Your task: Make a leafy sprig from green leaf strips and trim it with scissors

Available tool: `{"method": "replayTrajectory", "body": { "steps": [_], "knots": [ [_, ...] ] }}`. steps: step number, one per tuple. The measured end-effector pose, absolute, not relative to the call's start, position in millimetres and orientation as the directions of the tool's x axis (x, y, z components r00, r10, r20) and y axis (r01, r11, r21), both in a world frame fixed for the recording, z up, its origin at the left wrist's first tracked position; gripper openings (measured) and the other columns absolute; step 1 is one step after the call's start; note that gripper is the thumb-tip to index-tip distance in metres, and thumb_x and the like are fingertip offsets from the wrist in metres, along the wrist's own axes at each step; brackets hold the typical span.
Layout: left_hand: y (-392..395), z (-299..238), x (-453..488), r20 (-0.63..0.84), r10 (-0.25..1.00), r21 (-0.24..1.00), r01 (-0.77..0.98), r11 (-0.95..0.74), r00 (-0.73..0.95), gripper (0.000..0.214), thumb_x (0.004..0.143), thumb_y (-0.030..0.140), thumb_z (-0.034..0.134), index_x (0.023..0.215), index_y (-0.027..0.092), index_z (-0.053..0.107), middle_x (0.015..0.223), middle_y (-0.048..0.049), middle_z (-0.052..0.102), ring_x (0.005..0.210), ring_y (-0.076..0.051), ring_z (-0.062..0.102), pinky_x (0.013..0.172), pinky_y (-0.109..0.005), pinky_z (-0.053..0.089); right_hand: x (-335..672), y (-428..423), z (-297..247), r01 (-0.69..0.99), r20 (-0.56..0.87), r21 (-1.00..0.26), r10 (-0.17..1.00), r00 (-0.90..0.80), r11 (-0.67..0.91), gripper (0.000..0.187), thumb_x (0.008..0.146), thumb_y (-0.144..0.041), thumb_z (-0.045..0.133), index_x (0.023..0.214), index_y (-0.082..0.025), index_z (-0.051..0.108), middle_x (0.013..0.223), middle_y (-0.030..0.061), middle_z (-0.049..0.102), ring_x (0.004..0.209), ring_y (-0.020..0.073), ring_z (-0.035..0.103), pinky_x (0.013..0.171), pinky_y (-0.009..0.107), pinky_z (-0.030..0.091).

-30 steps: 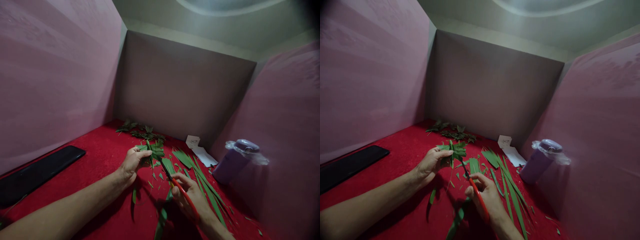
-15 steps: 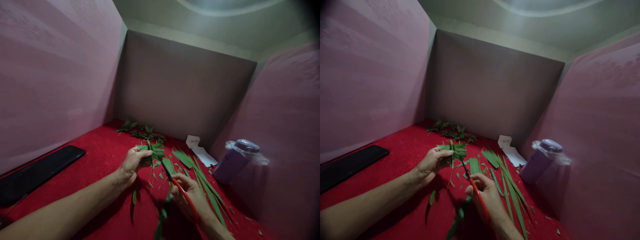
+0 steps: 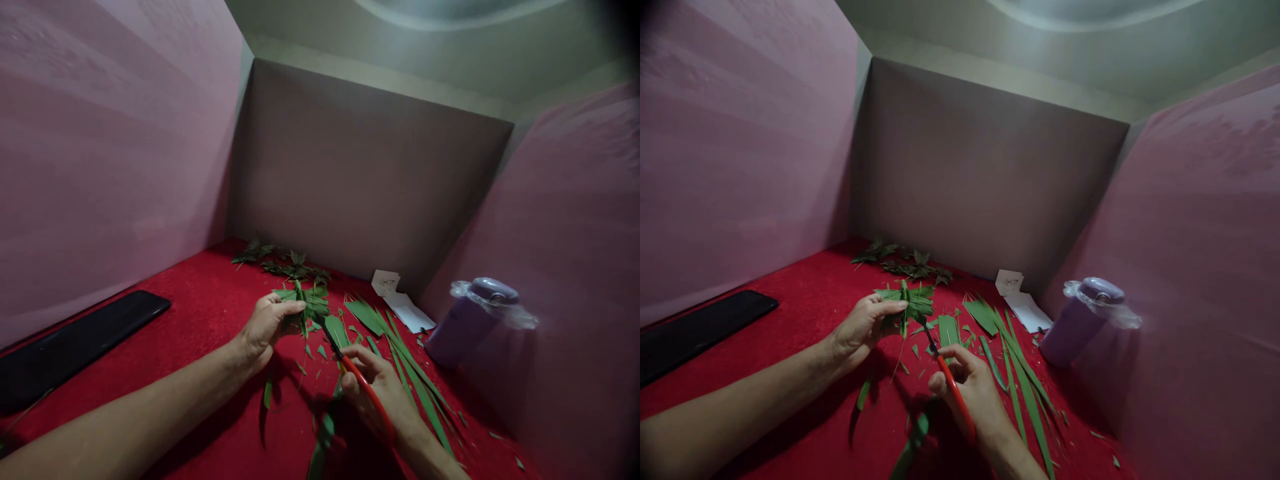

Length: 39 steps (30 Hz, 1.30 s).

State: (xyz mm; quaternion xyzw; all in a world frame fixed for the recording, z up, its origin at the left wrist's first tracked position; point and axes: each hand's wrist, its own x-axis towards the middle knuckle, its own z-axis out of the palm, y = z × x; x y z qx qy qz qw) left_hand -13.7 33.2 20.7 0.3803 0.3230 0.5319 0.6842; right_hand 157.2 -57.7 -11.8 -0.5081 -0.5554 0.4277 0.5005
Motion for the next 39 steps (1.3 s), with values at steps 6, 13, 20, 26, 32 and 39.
{"method": "replayTrajectory", "body": {
  "steps": [6,13,20,26,32,39],
  "knots": [
    [32,24,-14,-0.056,0.97,0.855,-0.491,0.169,0.238,0.026,0.055,0.013,0.072,0.057,0.016,0.046,0.054,-0.0003,0.062,0.049,-0.014,0.059,0.047,-0.025,0.048,157,-57,-13,0.036,0.082,-0.996,0.996,0.043,0.08,0.04,0.054,-0.042,0.076,0.081,-0.018,0.057,0.051,-0.0065,0.051,0.042,0.0069,0.038,0.041,0.019,0.027],
    [29,26,-14,-0.058,0.97,0.847,-0.503,0.172,0.235,0.026,0.056,0.012,0.07,0.058,0.017,0.045,0.052,0.0001,0.062,0.047,-0.013,0.059,0.044,-0.024,0.048,156,-57,-12,0.04,0.084,-0.996,0.994,0.066,0.082,0.036,0.054,-0.038,0.077,0.077,-0.017,0.059,0.05,-0.0055,0.054,0.042,0.0062,0.039,0.041,0.018,0.027],
    [29,26,-14,-0.057,0.973,0.845,-0.508,0.167,0.225,0.025,0.056,0.012,0.071,0.059,0.017,0.046,0.055,0.0004,0.062,0.051,-0.013,0.058,0.047,-0.025,0.048,148,-60,-3,0.036,0.048,-0.998,0.99,0.131,0.044,0.038,0.048,-0.038,0.079,0.072,-0.018,0.059,0.047,-0.0056,0.054,0.039,0.0065,0.038,0.037,0.018,0.023],
    [30,25,-14,-0.042,0.975,0.845,-0.512,0.151,0.219,0.027,0.057,0.012,0.071,0.059,0.017,0.044,0.054,0.0013,0.06,0.05,-0.012,0.057,0.047,-0.024,0.048,153,-59,-11,0.053,0.076,-0.996,0.995,0.07,0.073,0.04,0.054,-0.044,0.076,0.079,-0.018,0.058,0.051,-0.0066,0.049,0.04,0.0054,0.033,0.038,0.018,0.022],
    [31,23,-14,-0.041,0.975,0.843,-0.517,0.151,0.219,0.027,0.058,0.011,0.069,0.061,0.017,0.044,0.054,0.0014,0.061,0.05,-0.012,0.057,0.048,-0.024,0.048,158,-60,-15,0.132,0.141,-0.98,0.989,-0.053,0.147,0.042,0.067,-0.054,0.063,0.087,-0.019,0.052,0.052,-0.0088,0.044,0.036,0.0036,0.027,0.037,0.019,0.023],
    [32,24,-15,-0.037,0.983,0.826,-0.547,0.132,0.181,0.03,0.056,0.011,0.071,0.059,0.018,0.042,0.055,0.0008,0.061,0.051,-0.012,0.057,0.045,-0.023,0.048,156,-61,-15,0.133,0.148,-0.979,0.987,-0.054,0.154,0.05,0.064,-0.063,0.06,0.086,-0.019,0.049,0.053,-0.0086,0.041,0.036,0.0042,0.028,0.034,0.018,0.022]
  ]
}}
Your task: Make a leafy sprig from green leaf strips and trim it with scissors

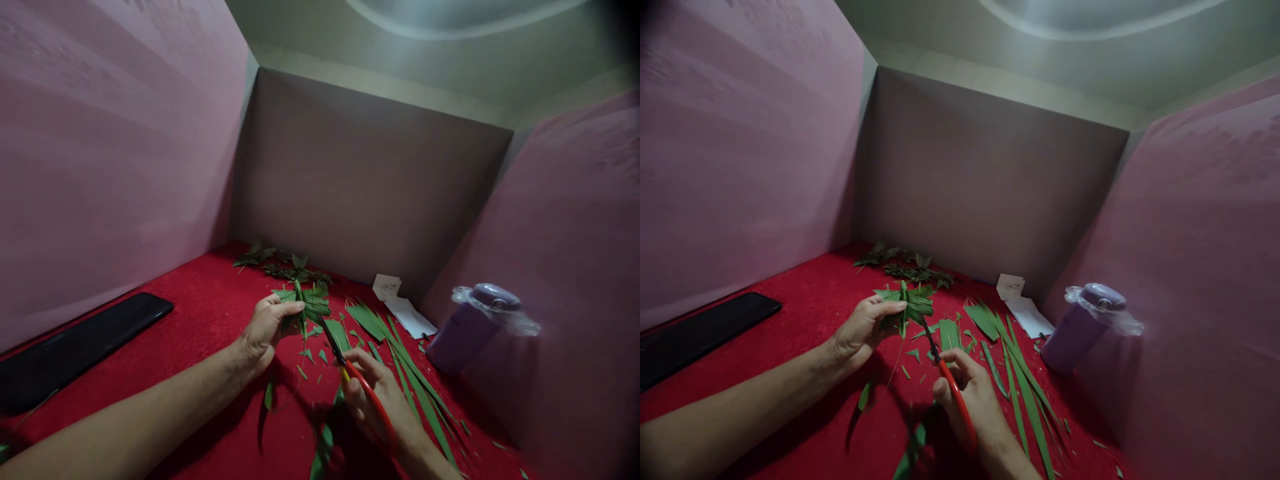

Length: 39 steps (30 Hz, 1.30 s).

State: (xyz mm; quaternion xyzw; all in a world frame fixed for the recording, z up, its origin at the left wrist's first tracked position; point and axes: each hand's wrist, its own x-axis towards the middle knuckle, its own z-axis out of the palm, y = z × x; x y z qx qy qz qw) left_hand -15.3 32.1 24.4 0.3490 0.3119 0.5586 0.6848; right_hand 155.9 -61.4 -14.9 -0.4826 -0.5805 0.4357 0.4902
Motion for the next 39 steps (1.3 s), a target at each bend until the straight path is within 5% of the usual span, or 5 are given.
{"method": "replayTrajectory", "body": {
  "steps": [14,23,39],
  "knots": [
    [33,29,-20,-0.136,0.956,0.752,-0.602,0.269,0.259,0.001,0.064,0.007,0.061,0.065,0.008,0.062,0.055,-0.0027,0.065,0.048,-0.011,0.057,0.048,-0.023,0.051,154,-58,-25,0.084,0.147,-0.985,0.988,-0.054,0.151,0.053,0.066,-0.063,0.059,0.093,-0.018,0.048,0.048,-0.0102,0.037,0.033,0.0032,0.024,0.031,0.017,0.019],
    [29,28,-18,-0.222,0.908,0.66,-0.631,0.408,0.354,0.009,0.066,0.003,0.058,0.064,0.01,0.063,0.058,-0.0043,0.068,0.05,-0.014,0.062,0.051,-0.026,0.052,153,-55,-35,0.021,0.13,-0.991,0.99,-0.044,0.132,0.05,0.069,-0.061,0.058,0.094,-0.019,0.047,0.048,-0.0104,0.035,0.035,0.0033,0.023,0.033,0.016,0.017],
    [31,24,-17,-0.253,0.888,0.698,-0.563,0.442,0.383,0.009,0.069,0.009,0.06,0.075,0.009,0.067,0.072,-0.0084,0.071,0.061,-0.015,0.064,0.058,-0.025,0.052,151,-53,-33,-0.065,0.086,-0.994,0.996,0.015,0.086,0.056,0.06,-0.062,0.065,0.093,-0.019,0.05,0.051,-0.0093,0.038,0.038,0.0031,0.024,0.034,0.015,0.017]
  ]
}}
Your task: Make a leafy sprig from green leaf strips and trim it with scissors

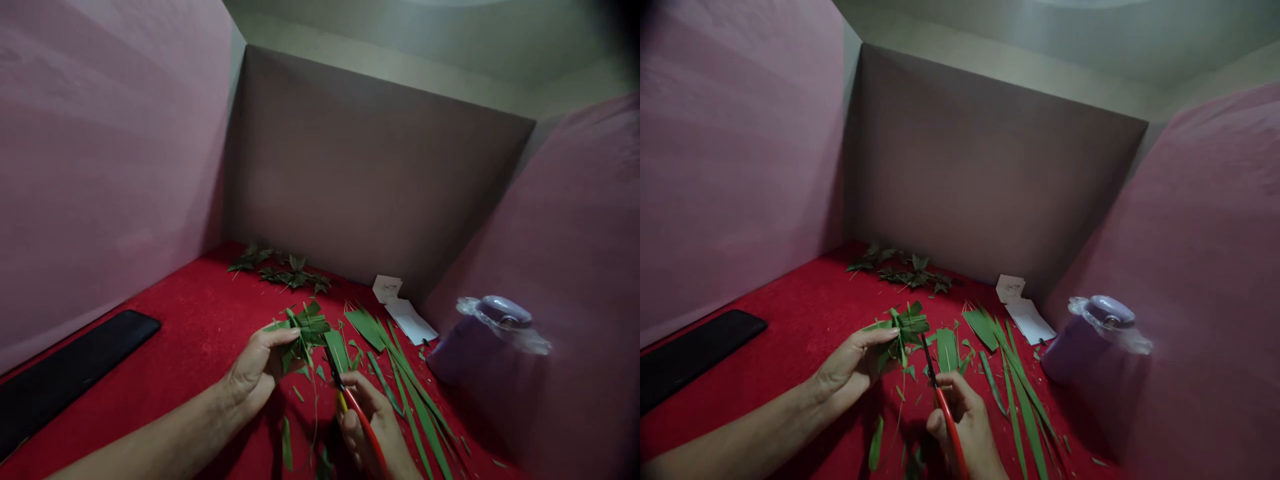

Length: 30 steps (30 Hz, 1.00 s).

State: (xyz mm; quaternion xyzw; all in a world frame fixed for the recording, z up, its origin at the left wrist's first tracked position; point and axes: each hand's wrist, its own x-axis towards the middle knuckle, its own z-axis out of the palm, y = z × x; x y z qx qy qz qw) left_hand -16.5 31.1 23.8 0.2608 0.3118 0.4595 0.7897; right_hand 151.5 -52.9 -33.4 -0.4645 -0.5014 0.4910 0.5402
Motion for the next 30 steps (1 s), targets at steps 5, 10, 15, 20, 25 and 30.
{"method": "replayTrajectory", "body": {
  "steps": [5,10,15,20,25,30],
  "knots": [
    [35,26,-20,-0.225,0.925,0.715,-0.593,0.37,0.306,0.004,0.067,0.009,0.063,0.068,0.011,0.065,0.061,-0.0035,0.069,0.055,-0.013,0.062,0.054,-0.025,0.052,155,-53,-37,-0.039,0.102,-0.994,0.995,-0.009,0.101,0.051,0.063,-0.059,0.065,0.092,-0.019,0.052,0.054,-0.0085,0.038,0.041,0.0038,0.023,0.037,0.016,0.018],
    [41,28,-22,-0.17,0.964,0.78,-0.569,0.258,0.205,0.009,0.062,0.01,0.068,0.068,0.011,0.061,0.061,-0.0031,0.067,0.052,-0.012,0.06,0.048,-0.023,0.05,155,-54,-34,0.001,0.098,-0.995,0.995,-0.013,0.098,0.055,0.06,-0.061,0.066,0.091,-0.018,0.054,0.053,-0.0081,0.037,0.042,0.0049,0.023,0.037,0.017,0.017],
    [40,29,-21,-0.2,0.965,0.828,-0.498,0.258,0.168,0.019,0.058,0.013,0.071,0.061,0.014,0.053,0.055,-0.0005,0.063,0.05,-0.012,0.058,0.043,-0.022,0.048,154,-55,-29,0.005,0.09,-0.996,0.996,0.019,0.09,0.056,0.059,-0.061,0.066,0.092,-0.017,0.054,0.054,-0.0073,0.038,0.044,0.006,0.027,0.04,0.018,0.02],
    [40,30,-21,-0.171,0.973,0.856,-0.465,0.224,0.153,0.02,0.057,0.014,0.072,0.062,0.014,0.053,0.056,-0.0003,0.063,0.05,-0.012,0.058,0.045,-0.022,0.049,155,-56,-30,0.005,0.073,-0.997,0.997,-0.018,0.073,0.052,0.063,-0.058,0.065,0.092,-0.017,0.053,0.051,-0.008,0.038,0.043,0.006,0.026,0.039,0.018,0.019],
    [42,30,-22,-0.134,0.978,0.883,-0.428,0.19,0.159,0.019,0.057,0.016,0.072,0.064,0.013,0.055,0.056,0.0004,0.061,0.049,-0.011,0.057,0.044,-0.021,0.047,155,-57,-27,0.013,0.075,-0.997,0.997,-0.015,0.076,0.052,0.061,-0.056,0.068,0.092,-0.017,0.053,0.053,-0.007,0.04,0.046,0.0064,0.028,0.041,0.019,0.021],
    [41,29,-21,-0.148,0.973,0.887,-0.412,0.21,0.177,0.018,0.057,0.016,0.072,0.063,0.013,0.056,0.055,0.0008,0.06,0.048,-0.01,0.055,0.043,-0.02,0.047,154,-59,-24,0.002,0.057,-0.998,0.998,0.001,0.057,0.055,0.06,-0.059,0.067,0.093,-0.017,0.054,0.054,-0.0063,0.042,0.043,0.0062,0.029,0.04,0.019,0.019]
  ]
}}
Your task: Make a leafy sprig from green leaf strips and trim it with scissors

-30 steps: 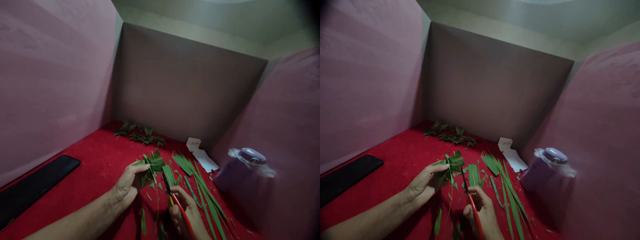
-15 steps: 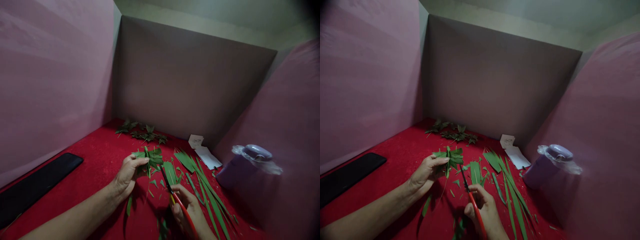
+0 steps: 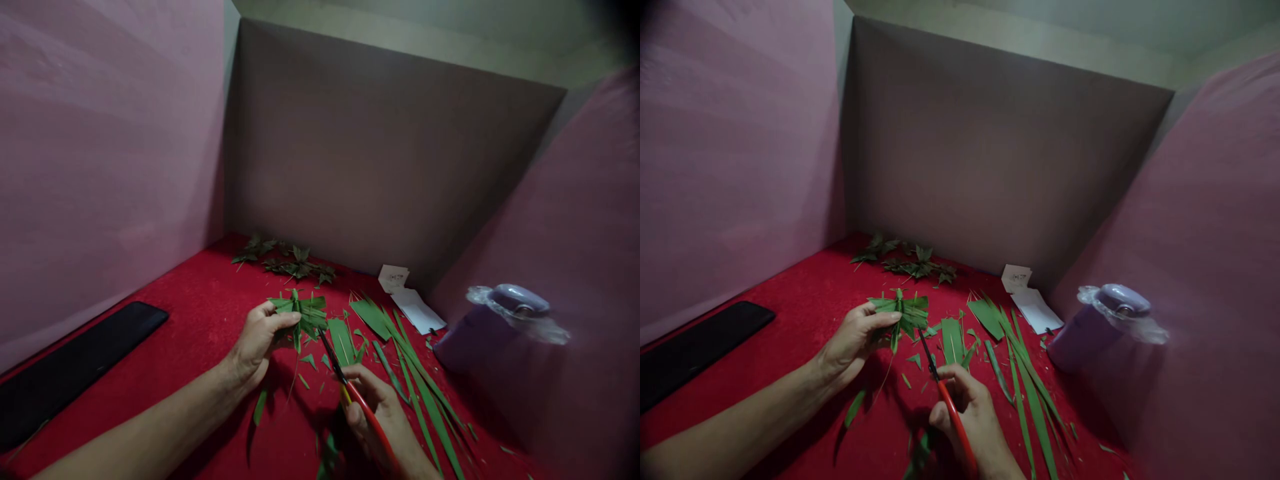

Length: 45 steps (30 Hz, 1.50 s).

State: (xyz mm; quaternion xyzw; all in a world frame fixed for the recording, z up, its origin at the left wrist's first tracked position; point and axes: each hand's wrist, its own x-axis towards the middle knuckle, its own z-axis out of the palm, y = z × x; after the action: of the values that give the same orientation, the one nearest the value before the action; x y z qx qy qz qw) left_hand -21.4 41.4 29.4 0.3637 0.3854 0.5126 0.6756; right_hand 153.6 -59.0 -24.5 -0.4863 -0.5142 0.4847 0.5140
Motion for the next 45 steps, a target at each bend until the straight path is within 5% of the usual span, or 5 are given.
{"method": "replayTrajectory", "body": {
  "steps": [45],
  "knots": [
    [36.7,32.8,-21.2,-0.118,0.958,0.892,-0.397,0.218,0.261,0.017,0.059,0.013,0.07,0.062,0.015,0.053,0.053,0.0025,0.058,0.045,-0.01,0.055,0.042,-0.02,0.045,153.9,-57.8,-16.7,0.027,0.018,-0.999,1.0,0.008,0.017,0.051,0.057,-0.052,0.071,0.09,-0.017,0.054,0.05,-0.008,0.044,0.043,0.0071,0.037,0.044,0.021,0.029]
  ]
}}
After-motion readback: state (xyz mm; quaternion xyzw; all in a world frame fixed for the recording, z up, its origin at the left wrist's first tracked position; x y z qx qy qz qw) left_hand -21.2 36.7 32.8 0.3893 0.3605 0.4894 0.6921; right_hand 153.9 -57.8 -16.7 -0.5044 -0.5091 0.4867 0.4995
